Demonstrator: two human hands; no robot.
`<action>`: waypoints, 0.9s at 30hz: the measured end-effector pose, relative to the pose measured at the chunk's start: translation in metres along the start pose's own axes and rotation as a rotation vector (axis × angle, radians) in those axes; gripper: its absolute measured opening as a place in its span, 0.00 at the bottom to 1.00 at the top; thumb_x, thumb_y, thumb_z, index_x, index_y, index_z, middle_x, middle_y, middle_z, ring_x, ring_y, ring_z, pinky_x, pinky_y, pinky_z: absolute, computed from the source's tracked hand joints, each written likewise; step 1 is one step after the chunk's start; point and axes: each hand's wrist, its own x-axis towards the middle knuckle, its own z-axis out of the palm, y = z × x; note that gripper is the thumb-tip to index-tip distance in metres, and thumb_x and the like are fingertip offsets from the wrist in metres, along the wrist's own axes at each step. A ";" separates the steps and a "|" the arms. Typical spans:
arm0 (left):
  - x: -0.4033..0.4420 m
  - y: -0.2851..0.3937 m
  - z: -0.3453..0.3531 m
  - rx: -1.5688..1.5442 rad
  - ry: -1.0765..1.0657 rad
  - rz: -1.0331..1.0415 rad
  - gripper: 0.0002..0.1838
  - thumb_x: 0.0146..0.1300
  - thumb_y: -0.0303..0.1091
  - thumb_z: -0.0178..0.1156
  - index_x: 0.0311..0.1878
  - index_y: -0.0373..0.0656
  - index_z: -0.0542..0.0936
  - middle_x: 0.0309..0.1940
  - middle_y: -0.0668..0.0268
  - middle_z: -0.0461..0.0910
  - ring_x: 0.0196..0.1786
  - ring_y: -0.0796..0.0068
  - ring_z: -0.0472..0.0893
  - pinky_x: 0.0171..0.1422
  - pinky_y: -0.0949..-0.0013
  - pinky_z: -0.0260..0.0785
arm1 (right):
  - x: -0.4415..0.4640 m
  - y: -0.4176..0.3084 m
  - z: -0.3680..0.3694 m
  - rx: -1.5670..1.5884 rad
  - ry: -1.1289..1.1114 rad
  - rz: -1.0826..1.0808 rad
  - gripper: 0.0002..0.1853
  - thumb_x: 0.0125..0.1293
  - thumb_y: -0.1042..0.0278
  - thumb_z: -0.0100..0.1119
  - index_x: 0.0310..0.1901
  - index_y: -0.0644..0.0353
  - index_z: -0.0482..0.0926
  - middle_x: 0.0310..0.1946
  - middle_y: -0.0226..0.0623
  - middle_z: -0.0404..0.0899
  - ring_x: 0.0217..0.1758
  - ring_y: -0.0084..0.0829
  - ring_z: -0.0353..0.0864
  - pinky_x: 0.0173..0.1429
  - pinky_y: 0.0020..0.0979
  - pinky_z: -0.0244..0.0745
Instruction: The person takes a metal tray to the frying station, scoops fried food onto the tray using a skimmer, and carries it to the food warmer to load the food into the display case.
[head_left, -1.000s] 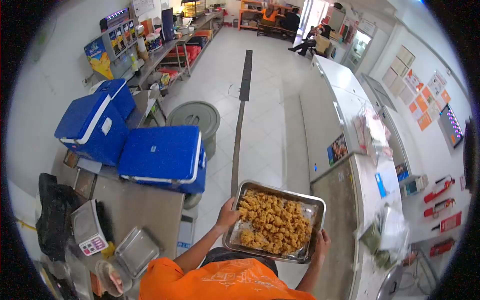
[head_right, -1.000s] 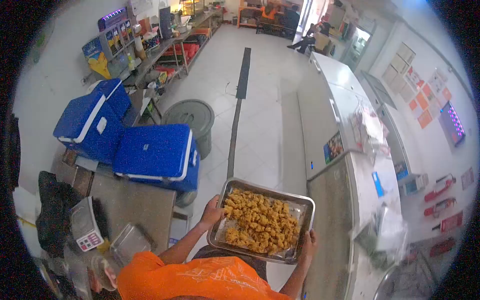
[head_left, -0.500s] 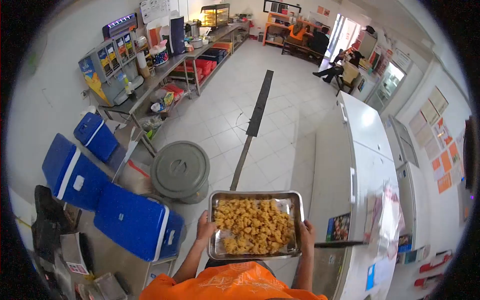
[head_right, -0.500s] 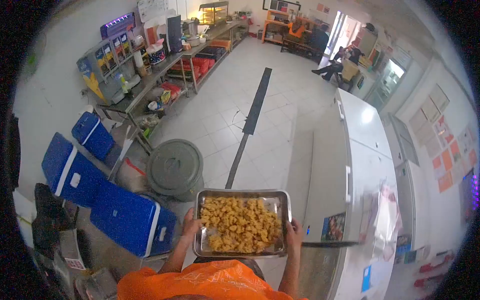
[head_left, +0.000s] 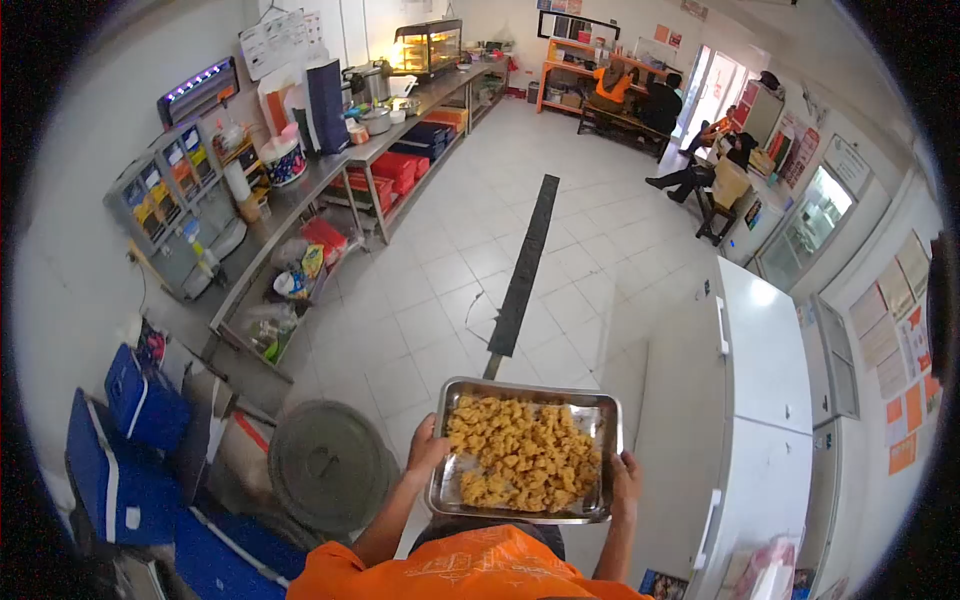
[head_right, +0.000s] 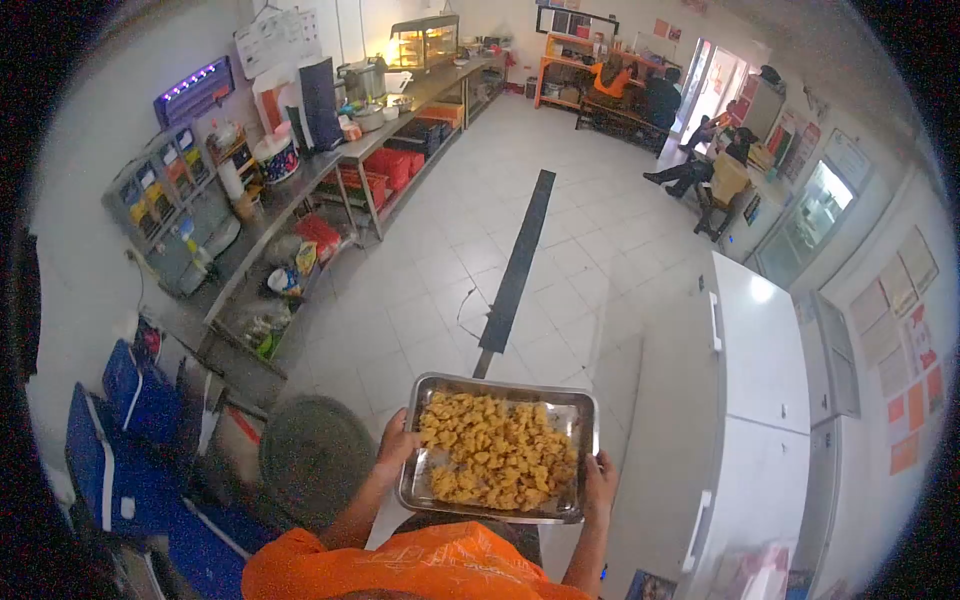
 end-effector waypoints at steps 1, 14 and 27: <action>0.025 0.020 0.018 -0.024 -0.028 -0.035 0.13 0.46 0.19 0.50 0.38 0.38 0.72 0.23 0.69 0.70 0.23 0.80 0.67 0.26 0.74 0.59 | 0.031 -0.011 0.007 0.036 0.009 -0.013 0.26 0.61 0.61 0.58 0.56 0.71 0.67 0.50 0.43 0.72 0.54 0.32 0.70 0.58 0.30 0.64; 0.332 0.100 0.113 0.060 0.189 -0.088 0.22 0.54 0.20 0.49 0.55 0.37 0.69 0.25 0.67 0.71 0.25 0.76 0.71 0.30 0.71 0.64 | 0.427 -0.122 0.160 -0.119 -0.122 -0.174 0.21 0.61 0.61 0.56 0.49 0.71 0.74 0.39 0.42 0.79 0.39 0.30 0.77 0.45 0.29 0.71; 0.698 0.193 0.122 -0.145 0.335 -0.153 0.19 0.51 0.17 0.48 0.50 0.34 0.69 0.26 0.65 0.73 0.22 0.80 0.68 0.26 0.73 0.63 | 0.719 -0.272 0.404 -0.204 -0.270 -0.205 0.18 0.60 0.62 0.58 0.47 0.68 0.76 0.35 0.38 0.79 0.35 0.27 0.75 0.41 0.30 0.70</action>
